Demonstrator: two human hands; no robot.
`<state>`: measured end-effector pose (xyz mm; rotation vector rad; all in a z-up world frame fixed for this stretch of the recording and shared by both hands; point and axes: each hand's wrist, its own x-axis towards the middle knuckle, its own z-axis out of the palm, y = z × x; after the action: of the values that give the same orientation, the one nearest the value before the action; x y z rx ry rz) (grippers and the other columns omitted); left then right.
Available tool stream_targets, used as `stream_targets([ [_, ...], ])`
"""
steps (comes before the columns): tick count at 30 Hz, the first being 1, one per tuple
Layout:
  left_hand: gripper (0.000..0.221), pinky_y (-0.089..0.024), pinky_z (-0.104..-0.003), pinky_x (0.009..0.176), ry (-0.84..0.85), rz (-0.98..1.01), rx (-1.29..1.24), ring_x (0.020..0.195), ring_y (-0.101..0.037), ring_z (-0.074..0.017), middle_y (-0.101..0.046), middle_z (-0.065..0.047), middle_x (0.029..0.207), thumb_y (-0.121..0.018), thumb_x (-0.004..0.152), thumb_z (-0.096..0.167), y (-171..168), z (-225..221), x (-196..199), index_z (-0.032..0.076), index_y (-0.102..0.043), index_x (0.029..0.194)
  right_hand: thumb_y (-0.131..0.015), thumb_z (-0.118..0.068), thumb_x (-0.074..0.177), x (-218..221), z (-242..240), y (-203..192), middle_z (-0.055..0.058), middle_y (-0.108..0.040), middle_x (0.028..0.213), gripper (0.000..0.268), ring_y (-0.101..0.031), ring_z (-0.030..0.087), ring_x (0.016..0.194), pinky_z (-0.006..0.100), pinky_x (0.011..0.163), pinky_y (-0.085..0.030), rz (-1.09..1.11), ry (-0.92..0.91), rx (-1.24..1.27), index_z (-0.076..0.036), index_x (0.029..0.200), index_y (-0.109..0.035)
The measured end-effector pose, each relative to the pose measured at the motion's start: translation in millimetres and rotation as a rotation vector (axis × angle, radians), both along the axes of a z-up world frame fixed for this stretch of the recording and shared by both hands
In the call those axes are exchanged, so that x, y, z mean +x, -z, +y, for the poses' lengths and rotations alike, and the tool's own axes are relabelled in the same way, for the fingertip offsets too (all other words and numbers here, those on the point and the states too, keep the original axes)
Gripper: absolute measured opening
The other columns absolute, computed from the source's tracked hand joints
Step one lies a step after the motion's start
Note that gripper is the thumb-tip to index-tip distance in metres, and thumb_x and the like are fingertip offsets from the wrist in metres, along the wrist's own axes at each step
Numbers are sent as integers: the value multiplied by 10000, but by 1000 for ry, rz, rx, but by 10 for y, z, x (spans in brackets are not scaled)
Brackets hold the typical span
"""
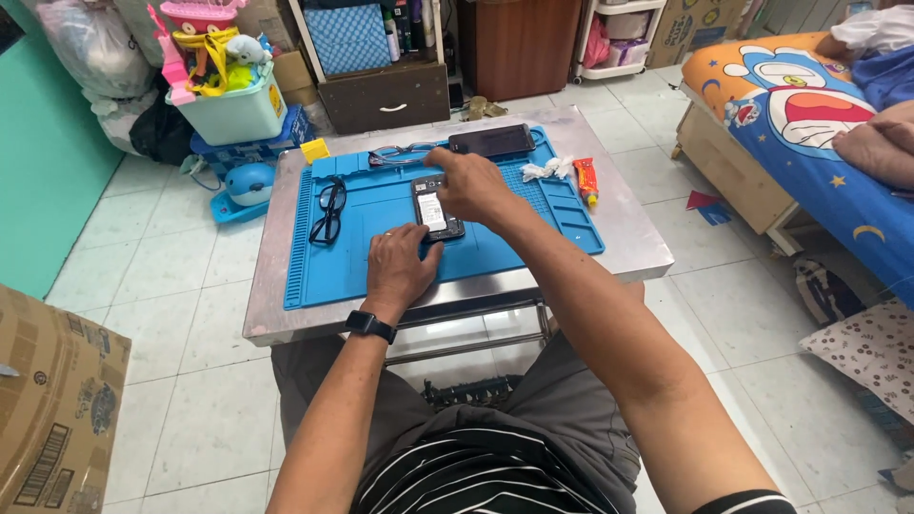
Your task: Disassembling a Samsung smartphone by removing internal screws and prying the plastic frame away from the body.
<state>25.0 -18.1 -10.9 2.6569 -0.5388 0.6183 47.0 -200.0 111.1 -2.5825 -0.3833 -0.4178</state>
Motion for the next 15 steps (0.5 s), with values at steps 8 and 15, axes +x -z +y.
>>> stream_targets([
  [8, 685, -397, -555, 1160, -63, 131, -113, 1330, -655, -407, -800, -113, 1219, -695, 879, 664, -246, -15, -134, 198, -728, 1380, -734, -65, 902, 87, -105, 84, 146, -764, 808, 345, -753, 318, 703, 438, 628, -567, -133, -15, -146, -116, 1243, -745],
  [15, 721, -364, -590, 1203, -80, 246, -117, 1391, -600, -429, -759, -173, 1302, -621, 939, 617, -386, -46, -218, 183, -625, 1515, -712, -31, 929, 27, -172, 23, 122, -728, 707, 307, -705, 280, 604, 420, 591, -559, -136, -85, -136, -75, 1231, -736],
])
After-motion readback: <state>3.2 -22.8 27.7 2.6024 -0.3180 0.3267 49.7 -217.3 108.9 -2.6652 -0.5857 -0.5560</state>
